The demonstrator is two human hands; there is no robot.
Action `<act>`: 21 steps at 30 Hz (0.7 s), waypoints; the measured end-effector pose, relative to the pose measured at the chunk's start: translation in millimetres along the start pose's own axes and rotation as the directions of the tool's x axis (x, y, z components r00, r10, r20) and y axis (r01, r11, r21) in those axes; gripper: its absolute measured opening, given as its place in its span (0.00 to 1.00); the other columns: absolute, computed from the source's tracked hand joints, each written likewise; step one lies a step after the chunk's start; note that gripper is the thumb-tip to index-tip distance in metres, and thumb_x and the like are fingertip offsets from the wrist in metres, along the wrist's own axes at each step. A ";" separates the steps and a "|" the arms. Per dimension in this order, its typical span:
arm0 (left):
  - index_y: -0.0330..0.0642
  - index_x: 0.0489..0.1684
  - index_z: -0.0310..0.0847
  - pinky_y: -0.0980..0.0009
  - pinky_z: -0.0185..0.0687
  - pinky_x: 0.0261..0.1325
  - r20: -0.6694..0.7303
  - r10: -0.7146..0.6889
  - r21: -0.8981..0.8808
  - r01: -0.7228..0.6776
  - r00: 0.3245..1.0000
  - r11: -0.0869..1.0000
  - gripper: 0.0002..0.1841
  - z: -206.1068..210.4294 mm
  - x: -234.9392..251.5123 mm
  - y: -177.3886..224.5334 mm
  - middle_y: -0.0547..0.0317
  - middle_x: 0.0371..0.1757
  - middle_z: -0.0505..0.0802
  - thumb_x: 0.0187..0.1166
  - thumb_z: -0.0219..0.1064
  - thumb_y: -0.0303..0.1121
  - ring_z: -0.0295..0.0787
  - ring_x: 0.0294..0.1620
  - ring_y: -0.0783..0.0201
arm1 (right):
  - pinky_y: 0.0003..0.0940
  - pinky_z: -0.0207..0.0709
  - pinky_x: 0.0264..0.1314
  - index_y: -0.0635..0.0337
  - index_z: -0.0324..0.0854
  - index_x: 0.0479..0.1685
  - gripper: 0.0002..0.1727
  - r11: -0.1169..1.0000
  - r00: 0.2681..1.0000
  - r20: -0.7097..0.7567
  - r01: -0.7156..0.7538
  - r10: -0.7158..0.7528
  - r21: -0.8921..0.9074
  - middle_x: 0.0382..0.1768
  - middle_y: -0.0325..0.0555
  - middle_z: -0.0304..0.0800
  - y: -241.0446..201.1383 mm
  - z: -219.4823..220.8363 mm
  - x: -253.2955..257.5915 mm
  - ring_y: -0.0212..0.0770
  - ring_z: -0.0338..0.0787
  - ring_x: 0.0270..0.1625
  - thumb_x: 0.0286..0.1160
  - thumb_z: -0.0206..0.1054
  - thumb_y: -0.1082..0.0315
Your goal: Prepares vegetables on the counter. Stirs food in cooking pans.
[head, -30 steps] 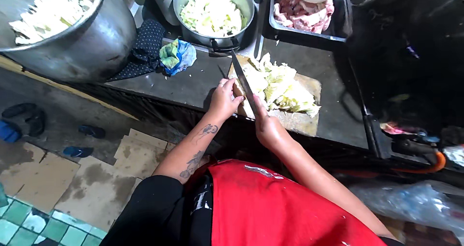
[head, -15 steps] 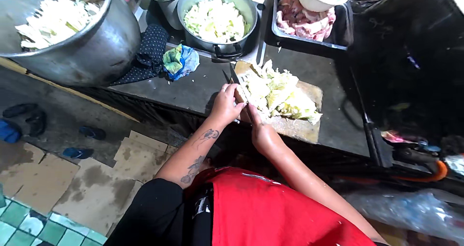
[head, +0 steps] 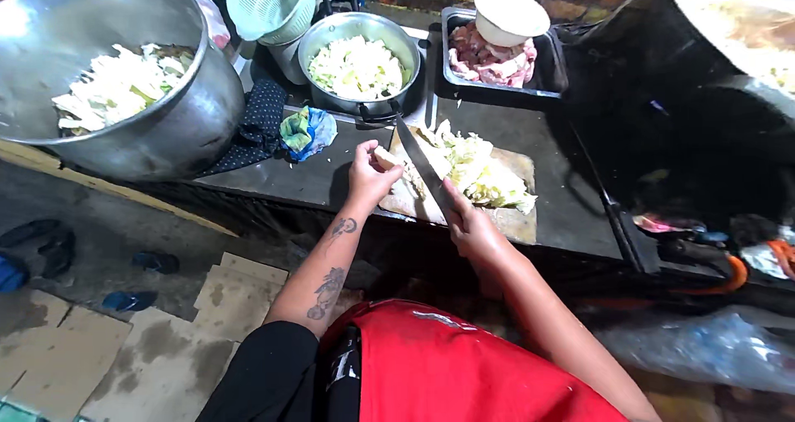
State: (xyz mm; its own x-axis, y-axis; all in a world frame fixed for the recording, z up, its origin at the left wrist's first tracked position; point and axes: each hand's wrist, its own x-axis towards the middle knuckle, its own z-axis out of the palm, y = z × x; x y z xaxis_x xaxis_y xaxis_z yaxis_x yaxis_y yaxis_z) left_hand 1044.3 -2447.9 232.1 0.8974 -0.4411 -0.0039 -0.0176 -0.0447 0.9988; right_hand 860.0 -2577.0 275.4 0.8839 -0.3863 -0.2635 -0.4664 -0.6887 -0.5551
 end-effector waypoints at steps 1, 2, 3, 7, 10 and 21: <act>0.33 0.82 0.63 0.56 0.88 0.60 0.021 -0.046 -0.053 0.047 0.999 0.998 0.42 -1.3 0.5 2.2 0.37 0.60 0.89 0.64 0.81 0.26 0.91 0.54 0.53 | 0.50 0.84 0.37 0.37 0.36 0.99 0.40 1.000 1.000 -0.025 0.004 -0.005 -0.012 0.34 0.60 0.89 -1.6 -1.8 -3.2 0.50 0.87 0.26 0.91 0.51 0.66; 0.32 0.82 0.63 0.56 0.87 0.61 0.036 -0.081 -0.086 0.084 0.996 0.993 0.41 -1.9 0.2 3.1 0.37 0.61 0.88 0.65 0.81 0.25 0.91 0.55 0.53 | 0.50 0.84 0.36 0.37 0.34 0.99 0.40 1.000 1.000 -0.019 -0.014 0.013 -0.016 0.33 0.59 0.88 -3.6 -4.2 -5.9 0.49 0.87 0.25 0.92 0.51 0.65; 0.32 0.82 0.63 0.56 0.87 0.60 0.044 -0.099 -0.097 0.103 0.994 0.990 0.41 -2.2 -0.3 2.8 0.37 0.60 0.88 0.65 0.81 0.24 0.90 0.55 0.53 | 0.49 0.85 0.36 0.37 0.34 0.99 0.39 0.999 0.999 0.001 -0.038 0.038 -0.012 0.34 0.59 0.88 -5.3 -7.2 -8.4 0.49 0.86 0.25 0.93 0.50 0.65; 0.35 0.80 0.66 0.54 0.90 0.54 0.069 -0.014 0.049 0.011 0.998 0.999 0.41 -0.3 -1.2 3.8 0.37 0.62 0.88 0.61 0.81 0.25 0.93 0.48 0.52 | 0.48 0.84 0.33 0.47 0.51 0.94 0.31 0.996 0.996 -0.018 -0.082 0.082 0.019 0.32 0.57 0.86 -5.5 -23.4 -19.8 0.47 0.85 0.23 0.94 0.51 0.63; 0.37 0.79 0.66 0.53 0.92 0.51 0.107 0.080 0.200 -0.100 0.991 0.975 0.42 3.6 -5.8 5.2 0.36 0.68 0.84 0.58 0.82 0.26 0.93 0.46 0.51 | 0.48 0.84 0.31 0.52 0.65 0.84 0.23 0.993 0.991 -0.049 -0.122 0.121 -0.007 0.29 0.54 0.84 -0.4 -36.7 -30.4 0.46 0.84 0.22 0.94 0.53 0.62; 0.38 0.80 0.62 0.73 0.84 0.33 0.173 -0.258 -0.337 0.303 0.951 0.892 0.34 9.2 -4.7 20.3 0.47 0.51 0.86 0.73 0.72 0.19 0.84 0.31 0.65 | 0.79 0.76 0.50 0.53 0.72 0.80 0.22 0.916 0.875 -0.411 -0.356 0.258 -0.183 0.43 0.73 0.90 93.2 -87.3 -25.7 0.78 0.89 0.49 0.89 0.58 0.65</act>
State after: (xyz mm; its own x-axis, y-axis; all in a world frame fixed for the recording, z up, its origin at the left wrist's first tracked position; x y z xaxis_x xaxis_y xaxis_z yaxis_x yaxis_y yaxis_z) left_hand 1035.6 -2455.0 251.9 0.7817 -0.5625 -0.2694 0.4046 0.1285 0.9054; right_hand 791.0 -2684.9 299.3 0.6392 -0.7674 -0.0496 -0.7483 -0.6058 -0.2704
